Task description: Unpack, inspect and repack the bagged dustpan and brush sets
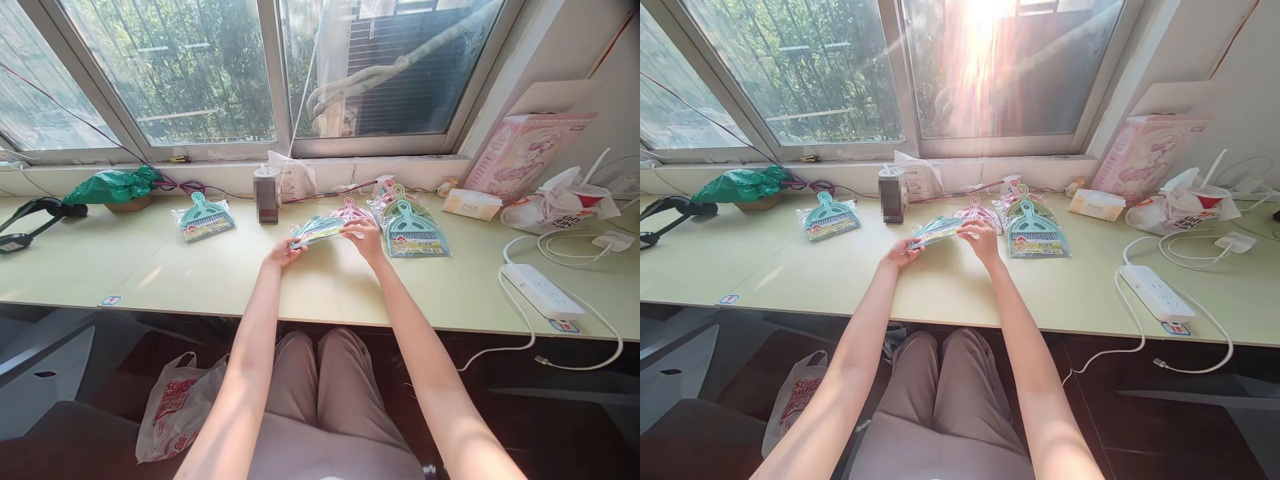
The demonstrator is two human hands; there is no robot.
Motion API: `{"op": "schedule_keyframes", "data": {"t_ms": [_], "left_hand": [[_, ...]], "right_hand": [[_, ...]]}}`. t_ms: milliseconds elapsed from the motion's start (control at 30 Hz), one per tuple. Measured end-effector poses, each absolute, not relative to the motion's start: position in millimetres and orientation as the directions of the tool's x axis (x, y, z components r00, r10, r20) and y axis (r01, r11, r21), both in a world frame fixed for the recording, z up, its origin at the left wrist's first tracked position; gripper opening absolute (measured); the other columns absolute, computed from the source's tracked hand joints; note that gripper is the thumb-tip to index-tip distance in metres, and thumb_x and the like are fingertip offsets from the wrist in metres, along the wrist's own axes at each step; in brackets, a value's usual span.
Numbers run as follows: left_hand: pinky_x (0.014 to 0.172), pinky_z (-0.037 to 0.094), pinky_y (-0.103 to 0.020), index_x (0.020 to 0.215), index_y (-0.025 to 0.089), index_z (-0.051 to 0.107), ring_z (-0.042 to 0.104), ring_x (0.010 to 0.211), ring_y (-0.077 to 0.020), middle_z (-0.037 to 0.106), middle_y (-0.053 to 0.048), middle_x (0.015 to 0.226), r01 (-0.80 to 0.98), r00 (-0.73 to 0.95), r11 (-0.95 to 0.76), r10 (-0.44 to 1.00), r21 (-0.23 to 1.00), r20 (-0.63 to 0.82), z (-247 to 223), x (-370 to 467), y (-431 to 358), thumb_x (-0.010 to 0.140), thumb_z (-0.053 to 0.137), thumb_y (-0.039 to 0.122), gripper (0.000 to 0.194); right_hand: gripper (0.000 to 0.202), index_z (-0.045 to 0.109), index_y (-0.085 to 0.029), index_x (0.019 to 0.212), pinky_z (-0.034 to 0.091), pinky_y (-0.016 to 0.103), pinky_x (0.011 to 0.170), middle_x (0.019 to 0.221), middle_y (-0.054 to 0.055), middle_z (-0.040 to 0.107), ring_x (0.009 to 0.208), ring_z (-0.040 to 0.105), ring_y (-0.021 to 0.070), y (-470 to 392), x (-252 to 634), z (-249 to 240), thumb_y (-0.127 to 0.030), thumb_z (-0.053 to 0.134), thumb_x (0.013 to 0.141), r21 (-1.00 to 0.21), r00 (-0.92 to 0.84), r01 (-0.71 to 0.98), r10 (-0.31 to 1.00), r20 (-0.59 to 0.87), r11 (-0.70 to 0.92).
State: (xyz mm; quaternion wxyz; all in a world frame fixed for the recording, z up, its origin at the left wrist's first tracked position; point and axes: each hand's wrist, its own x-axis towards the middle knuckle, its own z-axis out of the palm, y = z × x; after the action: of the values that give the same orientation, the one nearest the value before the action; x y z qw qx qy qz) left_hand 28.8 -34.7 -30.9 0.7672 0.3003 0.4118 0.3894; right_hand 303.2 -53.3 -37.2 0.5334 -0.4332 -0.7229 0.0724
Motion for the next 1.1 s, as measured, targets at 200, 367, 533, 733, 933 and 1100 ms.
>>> {"op": "schedule_keyframes", "data": {"t_ms": [200,367,533,733,933,1100], "left_hand": [[0.046,0.054,-0.017,0.126,0.006,0.058,0.065,0.053,-0.0120,0.074,-0.012,0.081,-0.234,0.399,0.476,0.842,0.848,-0.362,-34,30,-36,0.094,0.053,0.013,0.033],[0.062,0.060,-0.018,0.130,0.014,0.061,0.074,0.082,-0.0161,0.074,-0.016,0.112,-0.174,0.494,0.422,0.819,0.889,-0.292,-35,30,-39,0.094,0.058,0.020,0.036],[0.055,0.055,-0.011,0.134,0.011,0.060,0.068,0.066,-0.0089,0.072,-0.016,0.116,-0.229,0.305,0.416,0.889,0.880,-0.341,-36,32,-35,0.091,0.060,0.011,0.043],[0.054,0.055,-0.012,0.128,0.012,0.065,0.066,0.061,-0.0077,0.074,-0.012,0.106,-0.270,0.299,0.391,0.903,0.880,-0.310,-39,33,-34,0.090,0.059,0.008,0.039],[0.052,0.054,-0.015,0.136,0.011,0.060,0.063,0.056,-0.0088,0.075,-0.015,0.105,-0.270,0.318,0.403,0.895,0.875,-0.314,-35,33,-38,0.091,0.058,0.011,0.045],[0.059,0.059,-0.020,0.136,0.008,0.060,0.069,0.065,-0.0145,0.076,-0.017,0.100,-0.224,0.368,0.391,0.882,0.893,-0.294,-34,33,-39,0.094,0.055,0.020,0.044]], "right_hand": [[0.024,0.079,-0.031,0.084,0.038,0.052,0.114,0.117,0.003,0.074,0.118,0.064,0.0285,-59,300,-32,-0.049,0.065,0.091,-0.571,-0.063,0.503,0.686,0.725,0.649],[0.026,0.078,-0.028,0.079,0.043,0.050,0.105,0.089,0.003,0.078,0.093,0.070,0.0267,-59,301,-34,-0.043,0.063,0.093,-0.592,-0.038,0.574,0.741,0.671,0.566],[0.024,0.080,-0.031,0.089,0.036,0.050,0.112,0.131,0.003,0.066,0.130,0.054,0.0289,-68,301,-29,-0.045,0.062,0.094,-0.466,-0.073,0.672,0.678,0.732,0.576],[0.019,0.079,-0.032,0.090,0.023,0.053,0.120,0.135,0.002,0.062,0.136,0.047,0.0292,-72,294,-33,-0.047,0.067,0.091,-0.358,-0.253,0.709,0.693,0.675,0.608],[0.029,0.077,-0.029,0.091,0.032,0.056,0.112,0.124,0.006,0.064,0.124,0.052,0.0330,-61,296,-43,-0.056,0.077,0.080,-0.527,-0.127,0.663,0.774,0.621,0.532],[0.029,0.071,-0.025,0.076,0.036,0.054,0.110,0.116,0.007,0.065,0.118,0.055,0.0313,-58,294,-45,-0.053,0.070,0.086,-0.616,-0.102,0.593,0.807,0.581,0.518]]}}
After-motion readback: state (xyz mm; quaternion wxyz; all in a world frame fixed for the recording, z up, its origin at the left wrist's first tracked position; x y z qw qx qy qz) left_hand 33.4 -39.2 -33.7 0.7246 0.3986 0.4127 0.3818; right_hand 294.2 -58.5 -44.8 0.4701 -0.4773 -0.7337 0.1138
